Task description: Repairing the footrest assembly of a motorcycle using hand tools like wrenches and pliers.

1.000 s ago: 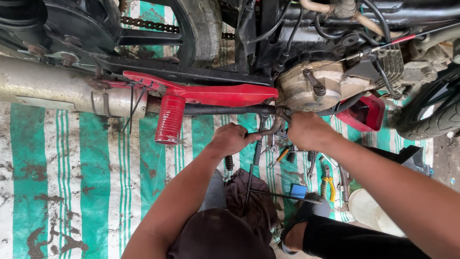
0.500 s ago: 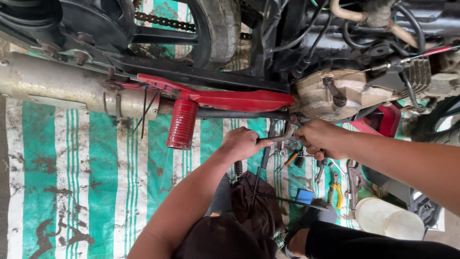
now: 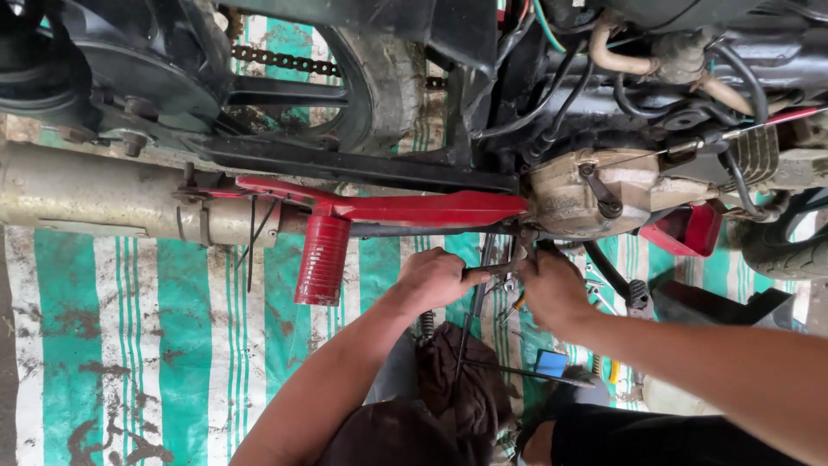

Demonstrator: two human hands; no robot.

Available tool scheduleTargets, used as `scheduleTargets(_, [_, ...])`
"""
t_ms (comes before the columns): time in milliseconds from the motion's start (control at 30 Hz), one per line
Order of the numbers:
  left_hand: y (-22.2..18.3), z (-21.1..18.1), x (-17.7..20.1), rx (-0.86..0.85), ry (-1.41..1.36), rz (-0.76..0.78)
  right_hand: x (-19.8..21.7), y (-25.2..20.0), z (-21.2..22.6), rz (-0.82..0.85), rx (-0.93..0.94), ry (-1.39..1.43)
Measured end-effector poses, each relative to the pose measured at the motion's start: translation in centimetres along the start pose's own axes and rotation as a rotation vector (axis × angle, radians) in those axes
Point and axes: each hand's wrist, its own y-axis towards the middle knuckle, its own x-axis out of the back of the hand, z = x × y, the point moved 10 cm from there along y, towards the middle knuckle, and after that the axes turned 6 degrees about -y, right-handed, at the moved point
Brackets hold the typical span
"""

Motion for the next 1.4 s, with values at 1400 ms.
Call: scheduleTargets(1400, [-1.4,-0.8,2.5,0.01,-0.081,0.037,8.7,4.4,2.9,0.07,0.313,-0.694])
